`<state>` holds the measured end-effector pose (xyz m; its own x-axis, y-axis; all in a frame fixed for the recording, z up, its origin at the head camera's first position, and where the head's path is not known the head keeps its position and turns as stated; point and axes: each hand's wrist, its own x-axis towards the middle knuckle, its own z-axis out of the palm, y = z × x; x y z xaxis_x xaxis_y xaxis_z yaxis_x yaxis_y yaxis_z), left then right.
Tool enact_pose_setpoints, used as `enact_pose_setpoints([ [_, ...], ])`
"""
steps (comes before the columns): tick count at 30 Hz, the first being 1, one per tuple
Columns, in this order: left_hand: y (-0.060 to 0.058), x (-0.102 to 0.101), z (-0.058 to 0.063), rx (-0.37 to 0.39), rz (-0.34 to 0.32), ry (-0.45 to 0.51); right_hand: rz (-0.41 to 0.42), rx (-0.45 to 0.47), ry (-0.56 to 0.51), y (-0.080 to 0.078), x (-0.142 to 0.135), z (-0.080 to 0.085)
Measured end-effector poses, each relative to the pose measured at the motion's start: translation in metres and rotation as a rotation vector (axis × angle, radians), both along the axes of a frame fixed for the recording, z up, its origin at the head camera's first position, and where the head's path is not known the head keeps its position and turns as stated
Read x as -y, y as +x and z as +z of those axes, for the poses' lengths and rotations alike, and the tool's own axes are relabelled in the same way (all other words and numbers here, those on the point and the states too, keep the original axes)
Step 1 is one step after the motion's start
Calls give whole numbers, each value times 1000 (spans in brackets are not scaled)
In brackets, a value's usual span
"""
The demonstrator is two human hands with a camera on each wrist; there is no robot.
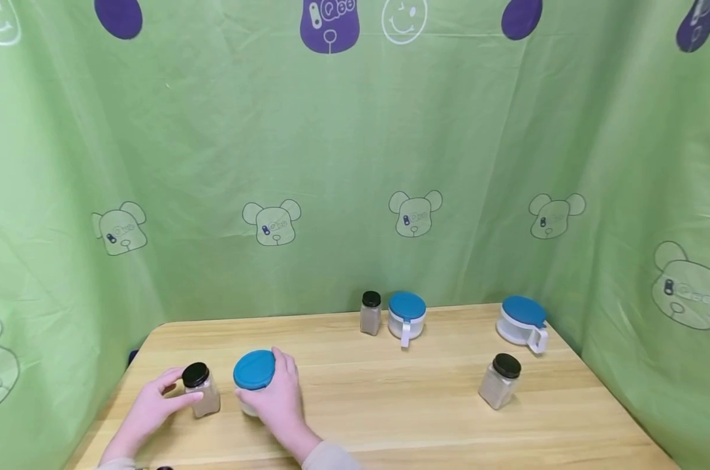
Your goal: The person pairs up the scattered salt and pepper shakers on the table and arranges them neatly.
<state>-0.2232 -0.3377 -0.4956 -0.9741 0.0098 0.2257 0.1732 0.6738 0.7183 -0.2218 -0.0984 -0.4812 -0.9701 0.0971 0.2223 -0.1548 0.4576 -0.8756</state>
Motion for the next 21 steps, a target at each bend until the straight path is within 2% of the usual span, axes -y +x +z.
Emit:
enact_pose_setpoints([
  [6, 0, 2, -2, 18, -22, 58, -70, -6, -17, 3, 6, -2],
  [13, 1, 5, -3, 48, -46, 128, -112, -5, -67, 5, 14, -1],
  [21, 1, 4, -2, 99, -29, 124, -225, -34, -52, 6, 22, -4],
])
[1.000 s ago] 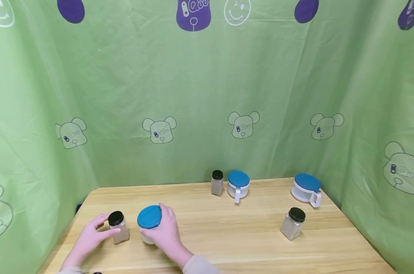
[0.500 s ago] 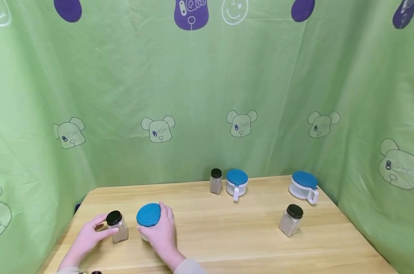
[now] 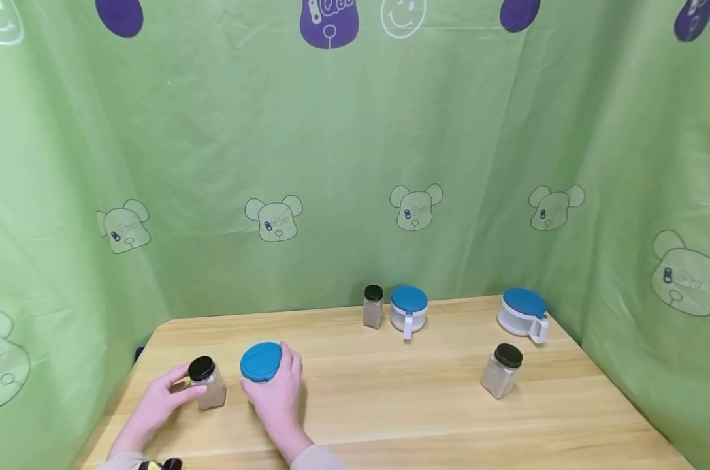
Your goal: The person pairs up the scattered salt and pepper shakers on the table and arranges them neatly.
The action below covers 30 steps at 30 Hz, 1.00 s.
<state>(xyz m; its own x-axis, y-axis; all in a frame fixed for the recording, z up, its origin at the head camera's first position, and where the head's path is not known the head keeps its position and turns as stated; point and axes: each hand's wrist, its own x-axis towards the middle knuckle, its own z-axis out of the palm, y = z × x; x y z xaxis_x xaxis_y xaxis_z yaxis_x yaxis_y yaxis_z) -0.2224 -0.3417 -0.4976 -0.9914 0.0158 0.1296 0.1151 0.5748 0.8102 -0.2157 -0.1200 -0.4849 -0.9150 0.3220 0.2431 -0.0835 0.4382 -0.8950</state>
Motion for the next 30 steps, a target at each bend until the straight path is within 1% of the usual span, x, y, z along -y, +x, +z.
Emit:
enact_pose_setpoints([
  [6, -3, -1, -2, 26, 22, -16, -58, -32, -39, -1, 6, -4],
  [13, -4, -1, -5, 58, 7, 74, -104, -33, -134, 1, 19, -6],
  [16, -3, -1, -5, 62, 13, 78, -113, -35, -155, 2, 24, -7],
  [19, -2, -1, -4, 52, 12, 70, -118, -37, -154, 2, 28, -9],
  [25, -2, -3, -5, 43, 32, 34, -116, -35, -121, 6, 32, -13],
  [30, -4, -1, -6, 39, 42, 52, -105, -25, -102, 6, 35, -16],
])
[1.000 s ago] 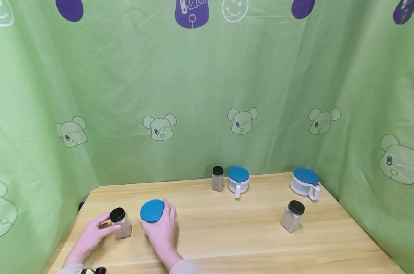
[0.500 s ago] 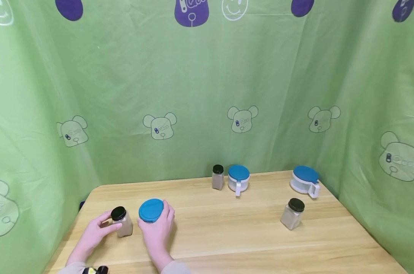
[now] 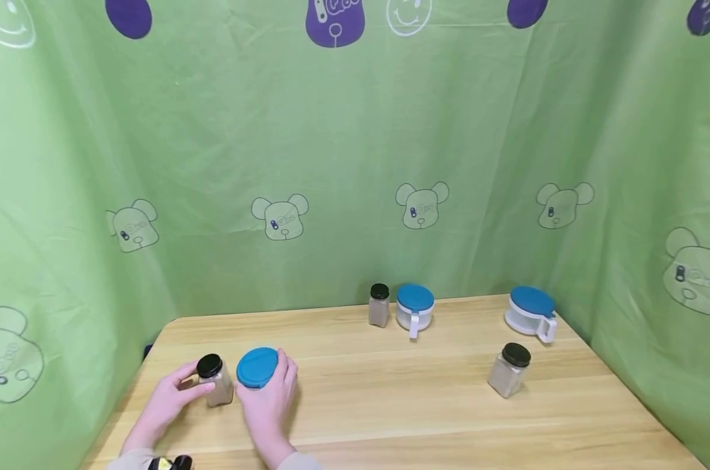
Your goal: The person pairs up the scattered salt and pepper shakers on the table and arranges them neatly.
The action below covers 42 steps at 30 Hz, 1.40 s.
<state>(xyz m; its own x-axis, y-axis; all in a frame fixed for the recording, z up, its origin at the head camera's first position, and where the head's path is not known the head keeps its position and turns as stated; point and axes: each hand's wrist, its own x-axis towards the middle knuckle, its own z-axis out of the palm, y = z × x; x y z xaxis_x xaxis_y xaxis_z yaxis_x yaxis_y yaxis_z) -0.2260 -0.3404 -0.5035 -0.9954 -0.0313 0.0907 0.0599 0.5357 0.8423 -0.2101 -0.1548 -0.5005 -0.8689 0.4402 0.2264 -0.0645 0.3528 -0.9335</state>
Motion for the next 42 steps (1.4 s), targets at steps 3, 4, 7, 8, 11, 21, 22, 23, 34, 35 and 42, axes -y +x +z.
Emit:
enact_pose_setpoints([
  [3, -1, 0, 0, -4, 0, 2, 0, 4, 8, 0, 0, -1],
  [4, -1, -1, 0, -4, -1, 6, -1, 4, 9, 0, 1, -2],
  [7, -1, -1, 0, -6, -6, 26, -6, -11, 22, -1, 1, -3],
  [8, -1, -1, 0, -6, -9, 32, -7, -17, 25, -1, 1, -3],
  [11, -1, -2, 0, 4, -13, 53, -9, -37, 32, -1, 2, -4],
  [21, -1, 0, -1, 30, -6, 88, 8, -43, 51, 3, 5, -7],
  [22, -1, 0, -1, 31, -7, 88, 10, -41, 53, 3, 5, -6],
  [23, -1, 0, -1, 36, -1, 82, 14, -35, 58, 4, 5, -6],
  [34, 0, 1, 0, 55, -4, 117, 54, 3, 146, 12, 3, -4],
  [35, 0, 1, 0, 55, -3, 119, 53, 2, 148, 13, 3, -5],
  [42, 0, 1, 0, 50, 6, 109, 42, 3, 176, 13, 2, -4],
])
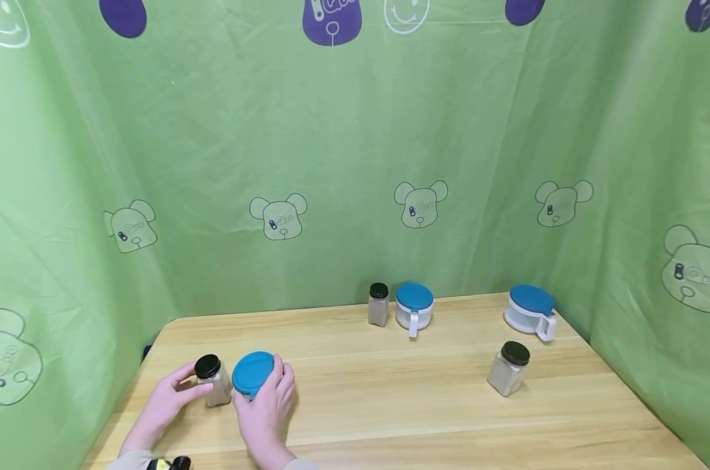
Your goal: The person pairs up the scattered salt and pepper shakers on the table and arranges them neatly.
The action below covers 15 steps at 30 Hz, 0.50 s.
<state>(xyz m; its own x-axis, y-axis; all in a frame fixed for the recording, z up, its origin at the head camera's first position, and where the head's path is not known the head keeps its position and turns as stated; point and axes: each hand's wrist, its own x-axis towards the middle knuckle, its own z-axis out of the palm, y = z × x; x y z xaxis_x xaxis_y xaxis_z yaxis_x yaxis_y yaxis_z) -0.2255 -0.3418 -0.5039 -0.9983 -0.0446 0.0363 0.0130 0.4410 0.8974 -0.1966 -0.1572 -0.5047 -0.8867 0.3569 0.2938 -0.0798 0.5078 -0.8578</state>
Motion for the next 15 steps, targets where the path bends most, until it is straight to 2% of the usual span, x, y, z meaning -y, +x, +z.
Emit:
enact_pose_setpoints([
  [6, 2, 0, 2, 12, -16, -24, -9, 0, 20, -1, 0, -1],
  [15, 4, 1, 3, 36, -42, 39, -11, 10, 19, -4, 0, -4],
])
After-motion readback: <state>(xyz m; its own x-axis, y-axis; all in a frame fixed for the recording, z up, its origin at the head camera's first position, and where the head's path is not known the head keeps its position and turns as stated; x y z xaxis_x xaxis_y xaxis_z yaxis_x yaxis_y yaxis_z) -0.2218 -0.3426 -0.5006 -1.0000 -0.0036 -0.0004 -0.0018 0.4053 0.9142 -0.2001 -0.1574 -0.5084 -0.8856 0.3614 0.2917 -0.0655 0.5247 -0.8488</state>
